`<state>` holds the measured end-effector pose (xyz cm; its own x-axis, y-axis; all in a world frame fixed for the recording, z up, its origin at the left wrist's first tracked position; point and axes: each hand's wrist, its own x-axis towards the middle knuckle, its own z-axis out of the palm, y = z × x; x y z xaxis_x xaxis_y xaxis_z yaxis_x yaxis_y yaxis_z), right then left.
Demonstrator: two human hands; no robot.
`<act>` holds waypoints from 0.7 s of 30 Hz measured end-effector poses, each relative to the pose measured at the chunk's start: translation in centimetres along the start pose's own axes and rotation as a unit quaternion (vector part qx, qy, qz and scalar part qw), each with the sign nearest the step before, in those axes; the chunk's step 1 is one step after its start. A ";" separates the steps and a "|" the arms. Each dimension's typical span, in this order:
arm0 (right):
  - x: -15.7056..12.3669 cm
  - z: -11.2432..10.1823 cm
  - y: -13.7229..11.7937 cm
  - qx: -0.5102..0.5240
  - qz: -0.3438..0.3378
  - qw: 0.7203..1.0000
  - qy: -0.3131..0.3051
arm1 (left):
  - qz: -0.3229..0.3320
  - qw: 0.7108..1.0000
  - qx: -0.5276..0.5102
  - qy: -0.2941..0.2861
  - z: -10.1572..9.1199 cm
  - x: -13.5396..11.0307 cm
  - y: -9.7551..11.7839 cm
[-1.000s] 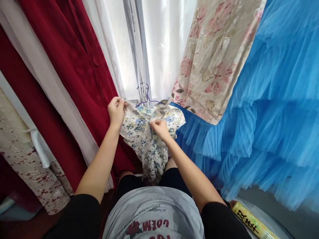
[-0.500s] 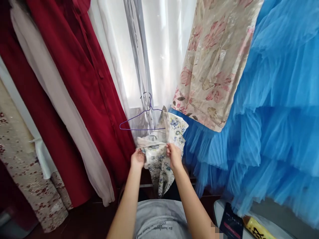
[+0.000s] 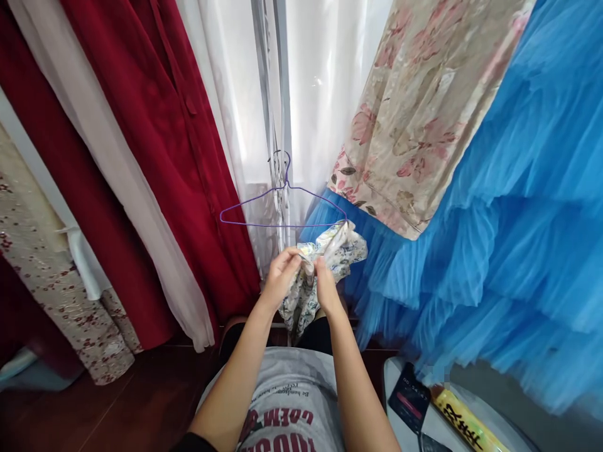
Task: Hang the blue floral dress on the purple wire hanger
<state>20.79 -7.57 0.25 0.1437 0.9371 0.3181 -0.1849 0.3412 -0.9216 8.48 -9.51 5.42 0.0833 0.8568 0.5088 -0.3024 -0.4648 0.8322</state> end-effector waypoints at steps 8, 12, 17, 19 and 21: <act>-3.2 0.8 -3.8 0.100 0.206 0.942 -0.245 | -0.157 0.982 0.003 -0.106 -2.8 -0.3 -0.9; -3.3 -1.3 -5.5 0.057 0.206 0.906 -0.364 | -0.253 0.938 0.036 -0.234 -5.1 -2.1 -3.0; -0.5 -3.9 -9.4 -0.062 0.184 0.883 -0.428 | -0.226 0.885 0.229 -0.336 -10.6 -3.5 -3.2; 1.3 -4.5 -10.9 -0.125 0.168 0.880 -0.427 | -0.208 0.860 0.332 -0.328 -14.3 -3.0 -2.1; 3.2 -4.5 -11.6 -0.176 0.145 0.879 -0.418 | -0.170 0.835 0.421 -0.311 -18.1 -1.7 -0.7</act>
<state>27.76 -8.86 10.97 -0.6518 0.7580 -0.0257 0.2377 0.1719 -0.9560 -8.65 -6.62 -0.02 0.5850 0.8110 0.0089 0.5924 -0.4347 0.6783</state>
